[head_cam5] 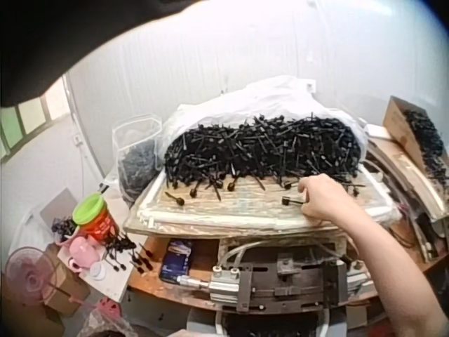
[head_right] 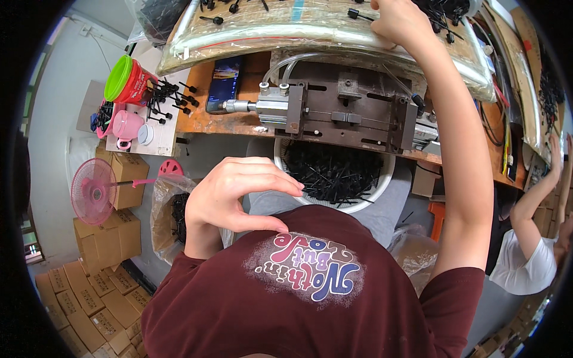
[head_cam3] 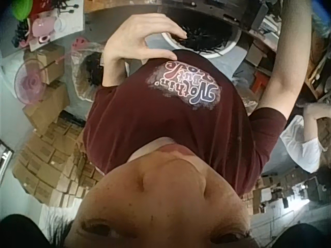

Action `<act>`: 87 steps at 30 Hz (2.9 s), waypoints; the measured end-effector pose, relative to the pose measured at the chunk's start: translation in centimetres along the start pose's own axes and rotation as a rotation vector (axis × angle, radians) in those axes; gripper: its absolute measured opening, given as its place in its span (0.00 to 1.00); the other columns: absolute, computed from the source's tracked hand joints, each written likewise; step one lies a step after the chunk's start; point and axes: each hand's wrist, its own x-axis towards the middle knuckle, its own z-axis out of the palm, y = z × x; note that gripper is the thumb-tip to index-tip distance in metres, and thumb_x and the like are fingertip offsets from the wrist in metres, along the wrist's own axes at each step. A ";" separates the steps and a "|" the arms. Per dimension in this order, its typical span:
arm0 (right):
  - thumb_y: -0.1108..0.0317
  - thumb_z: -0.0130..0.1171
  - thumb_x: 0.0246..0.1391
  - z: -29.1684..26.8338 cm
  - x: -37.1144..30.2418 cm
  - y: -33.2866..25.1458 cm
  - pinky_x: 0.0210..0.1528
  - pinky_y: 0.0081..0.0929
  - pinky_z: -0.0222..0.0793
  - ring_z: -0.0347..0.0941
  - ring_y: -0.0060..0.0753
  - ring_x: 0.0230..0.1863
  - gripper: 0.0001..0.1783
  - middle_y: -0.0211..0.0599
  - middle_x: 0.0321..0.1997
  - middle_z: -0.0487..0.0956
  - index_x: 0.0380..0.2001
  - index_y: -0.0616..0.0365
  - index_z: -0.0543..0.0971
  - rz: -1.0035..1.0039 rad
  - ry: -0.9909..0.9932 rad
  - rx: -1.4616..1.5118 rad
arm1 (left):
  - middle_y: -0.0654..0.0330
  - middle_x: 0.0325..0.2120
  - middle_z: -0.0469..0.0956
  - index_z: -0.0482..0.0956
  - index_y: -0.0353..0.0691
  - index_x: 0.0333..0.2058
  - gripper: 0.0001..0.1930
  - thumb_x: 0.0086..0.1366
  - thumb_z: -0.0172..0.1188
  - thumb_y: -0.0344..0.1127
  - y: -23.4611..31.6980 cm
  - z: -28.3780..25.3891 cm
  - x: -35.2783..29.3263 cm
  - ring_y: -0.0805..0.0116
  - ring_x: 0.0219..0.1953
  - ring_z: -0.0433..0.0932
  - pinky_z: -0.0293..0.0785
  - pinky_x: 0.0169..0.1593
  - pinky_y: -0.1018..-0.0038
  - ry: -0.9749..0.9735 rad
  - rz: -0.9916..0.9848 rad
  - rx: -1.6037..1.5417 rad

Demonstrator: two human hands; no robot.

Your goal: Assembling small black plastic parts using a pneumatic jig.

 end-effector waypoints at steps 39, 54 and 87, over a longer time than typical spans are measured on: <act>0.82 0.68 0.40 2.7 -20.8 -8.0 0.29 0.24 0.72 0.78 0.32 0.29 0.19 0.39 0.41 0.82 0.40 0.60 0.83 -0.303 0.607 0.275 | 0.57 0.43 0.81 0.84 0.37 0.37 0.14 0.49 0.71 0.27 -2.7 7.6 4.0 0.65 0.38 0.81 0.80 0.40 0.72 0.494 -0.059 0.233; 0.82 0.67 0.43 3.2 -24.6 -7.3 0.30 0.26 0.72 0.78 0.35 0.30 0.15 0.40 0.40 0.82 0.38 0.61 0.83 -0.163 0.552 0.352 | 0.57 0.50 0.80 0.83 0.38 0.33 0.12 0.48 0.70 0.30 -6.5 10.5 6.9 0.66 0.30 0.82 0.77 0.36 0.72 0.463 -0.003 0.666; 0.74 0.63 0.51 -0.5 -11.5 -8.8 0.37 0.26 0.70 0.76 0.33 0.35 0.07 0.34 0.34 0.81 0.35 0.57 0.83 -0.155 0.611 0.589 | 0.61 0.51 0.80 0.84 0.41 0.36 0.11 0.52 0.69 0.34 -5.2 9.5 2.6 0.61 0.33 0.84 0.80 0.35 0.68 0.041 -0.106 0.151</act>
